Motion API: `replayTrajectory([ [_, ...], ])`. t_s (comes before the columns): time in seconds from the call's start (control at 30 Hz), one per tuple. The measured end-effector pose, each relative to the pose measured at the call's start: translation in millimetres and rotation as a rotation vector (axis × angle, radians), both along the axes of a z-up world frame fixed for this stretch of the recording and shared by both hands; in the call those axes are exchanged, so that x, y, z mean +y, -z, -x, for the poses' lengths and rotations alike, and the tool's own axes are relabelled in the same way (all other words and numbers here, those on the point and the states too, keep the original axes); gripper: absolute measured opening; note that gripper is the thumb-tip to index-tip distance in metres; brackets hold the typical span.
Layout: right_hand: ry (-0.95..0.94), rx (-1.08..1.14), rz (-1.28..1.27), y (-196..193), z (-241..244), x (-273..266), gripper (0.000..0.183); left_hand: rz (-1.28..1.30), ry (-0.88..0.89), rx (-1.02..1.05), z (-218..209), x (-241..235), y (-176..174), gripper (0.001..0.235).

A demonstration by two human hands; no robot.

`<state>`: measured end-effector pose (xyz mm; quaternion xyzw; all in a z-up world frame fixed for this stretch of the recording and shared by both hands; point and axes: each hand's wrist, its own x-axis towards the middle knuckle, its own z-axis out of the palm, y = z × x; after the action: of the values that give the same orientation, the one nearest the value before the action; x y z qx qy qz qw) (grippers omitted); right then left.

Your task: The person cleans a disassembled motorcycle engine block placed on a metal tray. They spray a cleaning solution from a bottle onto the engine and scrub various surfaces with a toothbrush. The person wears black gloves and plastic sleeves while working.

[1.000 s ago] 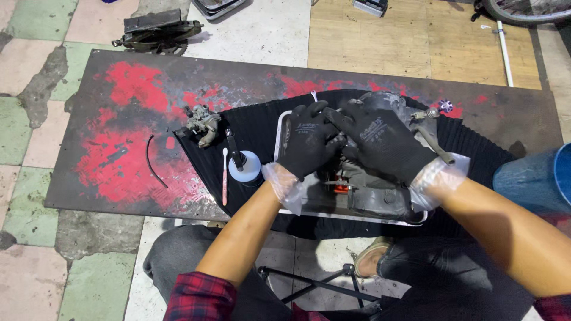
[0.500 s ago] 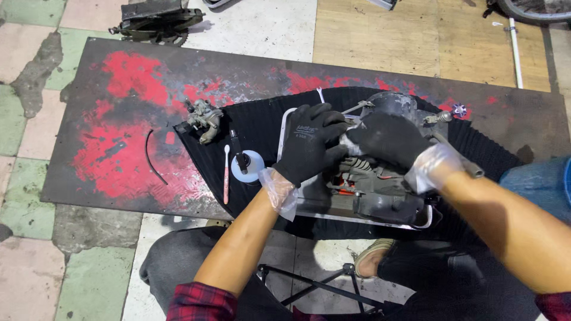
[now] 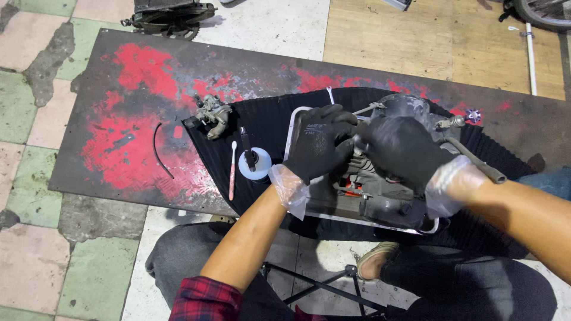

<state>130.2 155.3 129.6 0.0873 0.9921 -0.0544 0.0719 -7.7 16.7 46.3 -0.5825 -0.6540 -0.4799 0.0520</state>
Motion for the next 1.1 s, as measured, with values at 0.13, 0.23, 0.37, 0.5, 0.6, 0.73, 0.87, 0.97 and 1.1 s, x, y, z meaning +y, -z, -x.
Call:
replayTrajectory([
  [0.13, 0.451, -0.085, 0.205, 15.0, 5.4, 18.1, 0.039, 0.091, 0.164, -0.225, 9.1, 4.8, 6.3, 0.033],
  [0.23, 0.614, -0.145, 0.241, 15.9, 16.4, 11.4, 0.046, 0.053, 0.205, -0.237, 9.8, 3.9, 4.5, 0.04],
  [0.37, 0.648, -0.26, 0.22, 7.1, 27.0, 16.0, 0.055, -0.045, 0.136, -0.153, -0.9, 2.3, 1.9, 0.035],
  [0.5, 0.536, -0.242, 0.25, -28.1, 15.0, 4.6, 0.063, -0.049, 0.075, -0.097, -4.5, 10.1, 7.0, 0.015],
  [0.6, -0.17, -0.084, -0.027, -53.9, -3.6, -12.4, 0.1, -0.07, 0.007, -0.084, -5.6, 13.0, 12.9, 0.017],
  [0.73, -0.192, -0.078, -0.209, -33.7, -1.1, -15.2, 0.048, -0.037, 0.081, -0.15, -4.8, 14.1, 11.0, 0.013],
  [0.87, 0.076, -0.118, 0.034, -29.9, 13.1, -16.1, 0.045, -0.072, 0.121, -0.225, -0.1, 12.2, 13.4, 0.02],
  [0.97, 0.59, -0.31, 0.229, -22.1, 28.1, -20.3, 0.037, -0.115, 0.271, -0.492, 10.4, 13.7, 21.6, 0.024],
  [1.1, 0.443, -0.061, 0.088, 19.2, 21.1, 4.4, 0.046, -0.163, 0.254, -0.525, 10.3, 13.0, 26.3, 0.027],
])
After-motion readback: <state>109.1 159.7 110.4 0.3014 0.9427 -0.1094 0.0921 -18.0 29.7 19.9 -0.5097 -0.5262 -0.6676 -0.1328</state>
